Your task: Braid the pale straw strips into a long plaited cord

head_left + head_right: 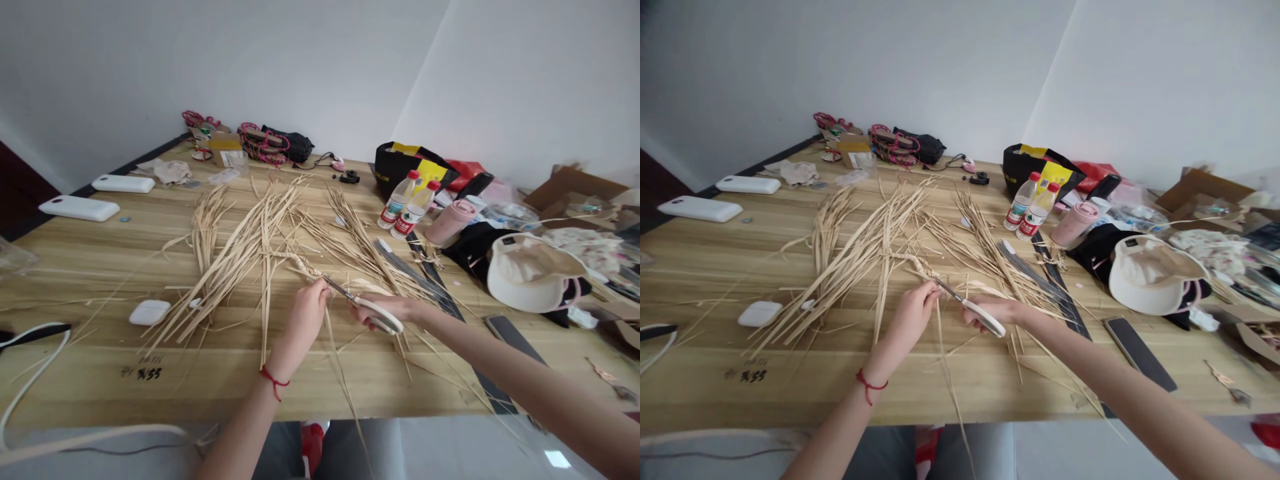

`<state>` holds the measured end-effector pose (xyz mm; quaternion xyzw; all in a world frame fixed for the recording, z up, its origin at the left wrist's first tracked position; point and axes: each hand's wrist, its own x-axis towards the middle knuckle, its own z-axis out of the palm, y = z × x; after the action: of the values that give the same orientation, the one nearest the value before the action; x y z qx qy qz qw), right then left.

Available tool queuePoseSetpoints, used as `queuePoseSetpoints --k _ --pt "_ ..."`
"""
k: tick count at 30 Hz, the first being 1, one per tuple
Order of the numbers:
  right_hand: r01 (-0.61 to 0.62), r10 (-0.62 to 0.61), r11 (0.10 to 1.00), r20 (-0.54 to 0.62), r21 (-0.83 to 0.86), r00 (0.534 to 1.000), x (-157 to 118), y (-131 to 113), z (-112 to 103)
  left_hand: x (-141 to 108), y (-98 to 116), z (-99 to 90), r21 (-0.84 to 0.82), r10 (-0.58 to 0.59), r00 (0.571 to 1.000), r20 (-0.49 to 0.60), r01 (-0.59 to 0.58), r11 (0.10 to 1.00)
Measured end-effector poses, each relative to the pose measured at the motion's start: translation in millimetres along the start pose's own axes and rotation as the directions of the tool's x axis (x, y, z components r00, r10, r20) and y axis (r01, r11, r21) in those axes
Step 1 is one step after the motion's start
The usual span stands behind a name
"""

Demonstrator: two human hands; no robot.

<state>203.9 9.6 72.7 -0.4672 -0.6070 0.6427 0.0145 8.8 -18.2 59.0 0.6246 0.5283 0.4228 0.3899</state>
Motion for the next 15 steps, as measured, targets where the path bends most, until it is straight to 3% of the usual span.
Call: queuePoseSetpoints --k 3,6,7,8,9,10,11,12,13,15 --pt "0.064 -0.064 0.996 -0.005 -0.066 0.998 2 3 2 -3 2 -1.1 -0.019 -0.006 1.0 -0.027 0.005 1.0" --pt "0.017 -0.019 0.999 -0.045 -0.044 0.999 6 3 8 -17 11 3.8 -0.069 -0.111 0.984 -0.141 0.102 0.992" --pt "0.0 -0.002 1.0 -0.064 -0.03 0.998 7 3 10 -24 15 7.5 -0.119 -0.186 0.974 -0.129 0.171 0.978" --pt "-0.01 0.009 1.0 -0.082 -0.019 0.997 8 1 13 -32 19 12.1 -0.192 -0.267 0.963 -0.022 0.258 0.947" --pt "-0.012 0.01 1.0 -0.103 -0.017 0.995 10 0 16 -40 22 17.6 -0.269 -0.353 0.919 0.177 0.39 0.881" --pt "-0.006 0.004 1.0 -0.127 -0.023 0.992 11 -2 18 -46 24 23.5 -0.323 -0.403 0.816 0.414 0.546 0.773" --pt "0.0 -0.005 0.999 -0.145 -0.037 0.989 12 -3 21 -51 25 29.6 -0.345 -0.407 0.68 0.61 0.69 0.636" --pt "0.004 -0.012 0.999 -0.16 -0.05 0.987 13 -4 23 -54 26 35.6 -0.359 -0.378 0.575 0.726 0.785 0.505" --pt "0.008 -0.018 0.998 -0.175 -0.057 0.984 14 -4 25 -56 26 41.2 -0.388 -0.346 0.52 0.781 0.838 0.383" --pt "-0.001 -0.008 0.999 -0.204 -0.044 0.979 16 -2 27 -54 25 50.7 -0.499 -0.318 0.518 0.794 0.854 0.144"
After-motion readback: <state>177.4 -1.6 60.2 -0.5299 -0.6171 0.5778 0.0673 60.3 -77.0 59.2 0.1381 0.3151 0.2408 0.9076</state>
